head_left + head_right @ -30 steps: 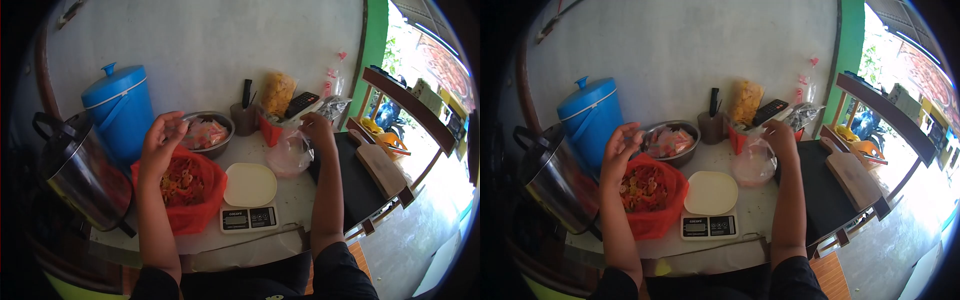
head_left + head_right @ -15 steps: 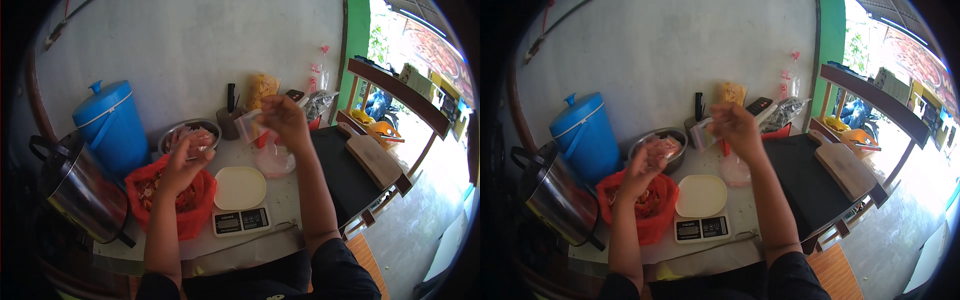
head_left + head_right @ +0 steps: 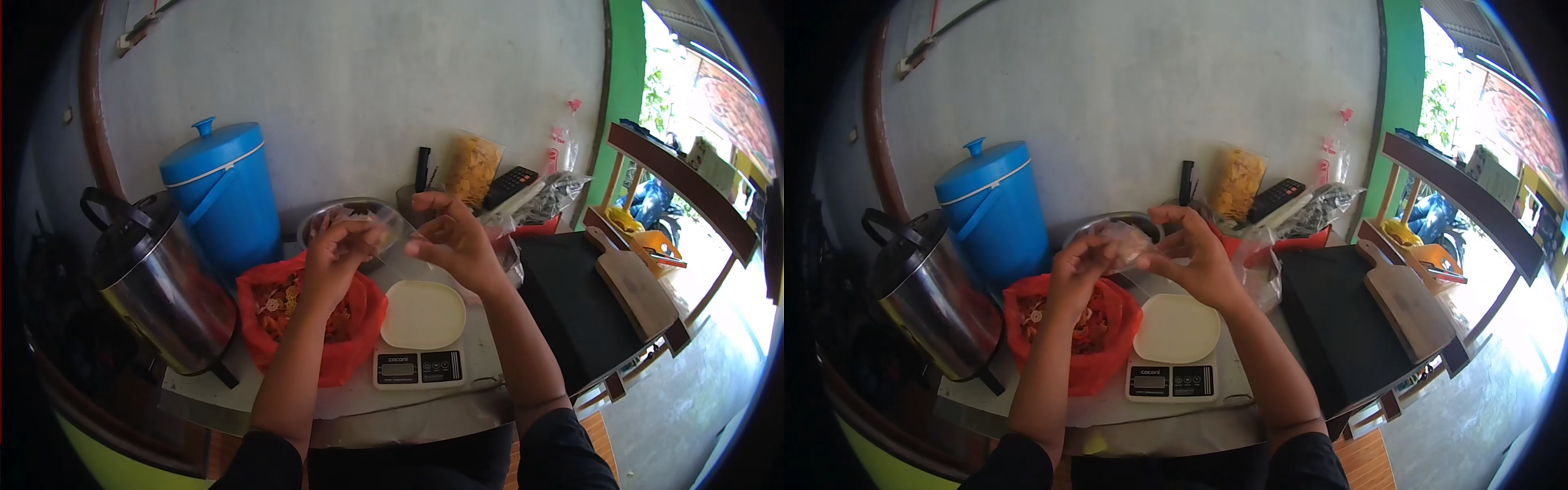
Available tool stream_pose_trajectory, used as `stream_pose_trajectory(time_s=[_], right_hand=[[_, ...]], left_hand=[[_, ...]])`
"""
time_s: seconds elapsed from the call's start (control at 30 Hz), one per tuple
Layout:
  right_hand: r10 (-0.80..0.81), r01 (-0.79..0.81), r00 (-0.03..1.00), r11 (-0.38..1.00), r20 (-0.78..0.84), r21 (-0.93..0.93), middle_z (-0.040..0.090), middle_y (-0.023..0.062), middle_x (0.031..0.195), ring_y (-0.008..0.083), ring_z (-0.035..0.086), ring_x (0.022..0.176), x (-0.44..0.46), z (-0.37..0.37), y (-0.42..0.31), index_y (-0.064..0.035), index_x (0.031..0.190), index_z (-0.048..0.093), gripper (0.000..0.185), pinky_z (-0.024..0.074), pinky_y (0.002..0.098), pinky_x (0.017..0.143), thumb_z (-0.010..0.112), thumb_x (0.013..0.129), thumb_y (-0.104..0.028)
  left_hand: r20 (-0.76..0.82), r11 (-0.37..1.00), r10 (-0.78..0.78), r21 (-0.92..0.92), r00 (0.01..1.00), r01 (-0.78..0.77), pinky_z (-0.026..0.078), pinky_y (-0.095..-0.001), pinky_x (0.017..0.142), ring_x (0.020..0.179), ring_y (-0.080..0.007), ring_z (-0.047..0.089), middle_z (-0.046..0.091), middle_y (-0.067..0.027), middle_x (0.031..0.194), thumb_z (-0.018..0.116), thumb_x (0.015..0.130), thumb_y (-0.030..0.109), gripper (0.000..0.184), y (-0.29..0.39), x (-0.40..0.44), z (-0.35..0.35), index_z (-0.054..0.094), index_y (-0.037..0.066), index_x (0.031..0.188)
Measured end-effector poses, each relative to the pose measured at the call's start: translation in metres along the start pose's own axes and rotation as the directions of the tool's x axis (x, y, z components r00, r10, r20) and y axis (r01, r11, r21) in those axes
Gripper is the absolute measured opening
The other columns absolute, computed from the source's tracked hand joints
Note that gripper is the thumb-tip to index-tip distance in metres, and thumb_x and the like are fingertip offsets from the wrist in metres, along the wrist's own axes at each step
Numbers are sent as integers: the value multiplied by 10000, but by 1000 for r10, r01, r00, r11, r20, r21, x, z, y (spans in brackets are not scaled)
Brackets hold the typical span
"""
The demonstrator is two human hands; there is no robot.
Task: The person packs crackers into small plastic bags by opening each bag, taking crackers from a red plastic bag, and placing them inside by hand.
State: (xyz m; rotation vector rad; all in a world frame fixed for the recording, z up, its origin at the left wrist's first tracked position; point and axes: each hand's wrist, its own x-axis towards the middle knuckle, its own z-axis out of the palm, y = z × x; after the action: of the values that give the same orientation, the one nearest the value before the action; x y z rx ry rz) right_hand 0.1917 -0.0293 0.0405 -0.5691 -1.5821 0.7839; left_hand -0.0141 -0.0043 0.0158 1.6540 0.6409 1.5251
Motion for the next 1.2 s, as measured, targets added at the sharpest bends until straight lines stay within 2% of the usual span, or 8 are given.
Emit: stream_pose_trajectory(time_s=[0.17,0.37,0.57,0.67,0.77,0.87,0.97,1.2], right_hand=[[-17,26,999,977,46,-210,647,17,951,81,594,844,0,-5,15,-28,1109,630,265,484,235,771,719,866,-86],[64,-61,998,995,30,-85,668,13,933,68,608,853,-1,-3,20,-31,996,647,149,483,233,759,714,871,-75],[76,-48,988,978,133,-205,680,14,957,80,630,875,0,-2,31,-47,1025,655,193,487,239,766,731,855,-96],[57,-15,988,958,141,-286,688,16,976,90,638,895,-1,0,35,-55,1061,664,237,492,250,774,740,845,-118],[87,-27,985,931,149,-364,700,23,998,105,652,902,1,-3,45,-59,1068,673,246,499,264,768,738,843,-135],[131,-57,979,910,154,-411,715,37,1014,130,672,888,-1,1,54,-51,1053,676,231,514,284,754,726,849,-147],[161,-67,968,906,193,-417,719,46,1000,145,677,888,-3,15,67,-40,1033,683,207,527,300,767,713,851,-133],[123,77,890,909,439,-410,717,70,959,225,685,898,0,82,98,-70,1015,700,181,536,327,803,677,838,-101]], left_hand=[[79,970,119,202,990,-132,492,-230,772,857,-91,618,660,-15,979,713,885,131,157,1,-1,1,684,19,991],[72,995,-53,-85,996,59,504,-236,794,897,-99,631,671,-32,991,700,893,117,146,9,-4,1,679,18,998],[128,990,-40,138,991,22,516,-244,829,942,-109,650,705,-56,982,691,892,83,153,17,-1,-14,672,5,1022],[-30,986,-11,164,1000,15,490,-225,726,801,-77,622,692,-33,870,733,850,81,170,22,3,-38,690,10,999],[-176,943,107,330,979,-43,484,-229,748,783,-71,601,672,-18,859,754,828,83,200,36,4,-75,686,14,1003],[-295,920,258,367,920,-140,475,-234,765,777,-73,581,648,-4,856,776,809,101,230,43,3,-107,676,17,998],[-410,931,279,337,868,-141,464,-234,759,782,-78,566,631,2,855,789,793,110,243,56,-4,-126,666,25,985],[-324,893,139,450,936,24,456,-234,731,789,-87,573,610,-1,793,800,779,127,240,61,-12,-157,665,39,958]])
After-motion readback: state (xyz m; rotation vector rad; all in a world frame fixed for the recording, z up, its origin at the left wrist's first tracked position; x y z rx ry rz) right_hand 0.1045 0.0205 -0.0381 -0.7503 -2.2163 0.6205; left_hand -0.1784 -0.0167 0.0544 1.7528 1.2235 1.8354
